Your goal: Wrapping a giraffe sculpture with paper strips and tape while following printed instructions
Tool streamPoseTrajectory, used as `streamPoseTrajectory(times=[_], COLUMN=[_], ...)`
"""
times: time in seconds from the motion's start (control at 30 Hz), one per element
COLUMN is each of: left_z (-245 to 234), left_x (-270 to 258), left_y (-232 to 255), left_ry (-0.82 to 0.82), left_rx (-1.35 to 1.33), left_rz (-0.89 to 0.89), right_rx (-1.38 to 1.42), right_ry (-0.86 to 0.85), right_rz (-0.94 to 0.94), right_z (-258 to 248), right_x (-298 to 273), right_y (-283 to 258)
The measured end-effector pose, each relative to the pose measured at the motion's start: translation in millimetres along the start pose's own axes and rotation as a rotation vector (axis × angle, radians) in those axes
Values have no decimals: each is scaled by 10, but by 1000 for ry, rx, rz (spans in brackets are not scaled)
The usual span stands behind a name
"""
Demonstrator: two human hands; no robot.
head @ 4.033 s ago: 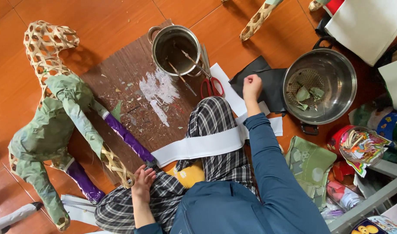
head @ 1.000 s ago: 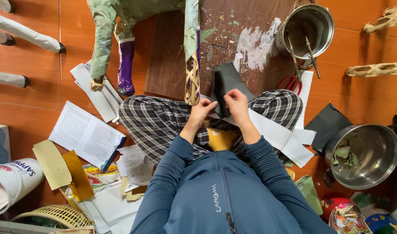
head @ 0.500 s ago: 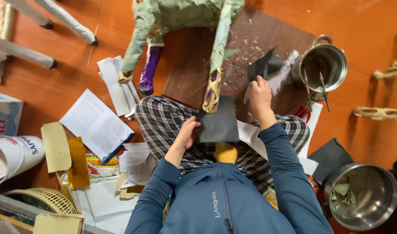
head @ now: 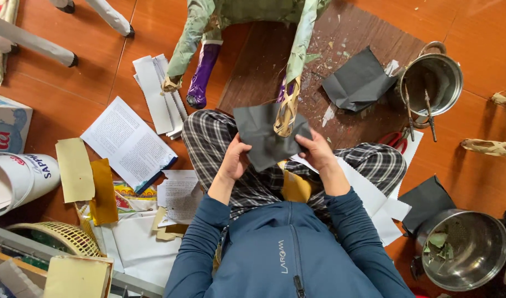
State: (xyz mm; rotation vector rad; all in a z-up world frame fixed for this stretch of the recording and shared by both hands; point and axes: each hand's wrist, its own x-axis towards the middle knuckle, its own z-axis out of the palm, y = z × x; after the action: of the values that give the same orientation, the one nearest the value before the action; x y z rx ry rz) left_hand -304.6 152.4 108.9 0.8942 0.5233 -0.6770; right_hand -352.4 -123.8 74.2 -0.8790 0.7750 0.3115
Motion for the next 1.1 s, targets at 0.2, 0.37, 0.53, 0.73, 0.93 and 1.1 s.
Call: streamPoseTrajectory(times=[0.2,0.37,0.53,0.73,0.93,1.1], left_z=[-244,-144,-233,-79,115,555], left_x=[289,572,537,458,377,-58], left_y=[-351,-372,-352,-143,40,362], left_ry=[-86,5,-7,-13,-15,-427], left_rx=[-226,-162,-160,-192,-204,-217], left_rz=[-284,-191,-260,-329,-342,-232], right_rx=[-249,-289,-275,-461,-1413,-1055], right_ry=[-65,-52,-8,-5,-223,52], right_rz=[-110,-134,-141,-357,-1227,-1199], right_z=[79,74,20,40,446,620], right_x=[-196,-433,-517,-670,-1013,-685], right_y=[-481,-756,-820,-964,-733,-691])
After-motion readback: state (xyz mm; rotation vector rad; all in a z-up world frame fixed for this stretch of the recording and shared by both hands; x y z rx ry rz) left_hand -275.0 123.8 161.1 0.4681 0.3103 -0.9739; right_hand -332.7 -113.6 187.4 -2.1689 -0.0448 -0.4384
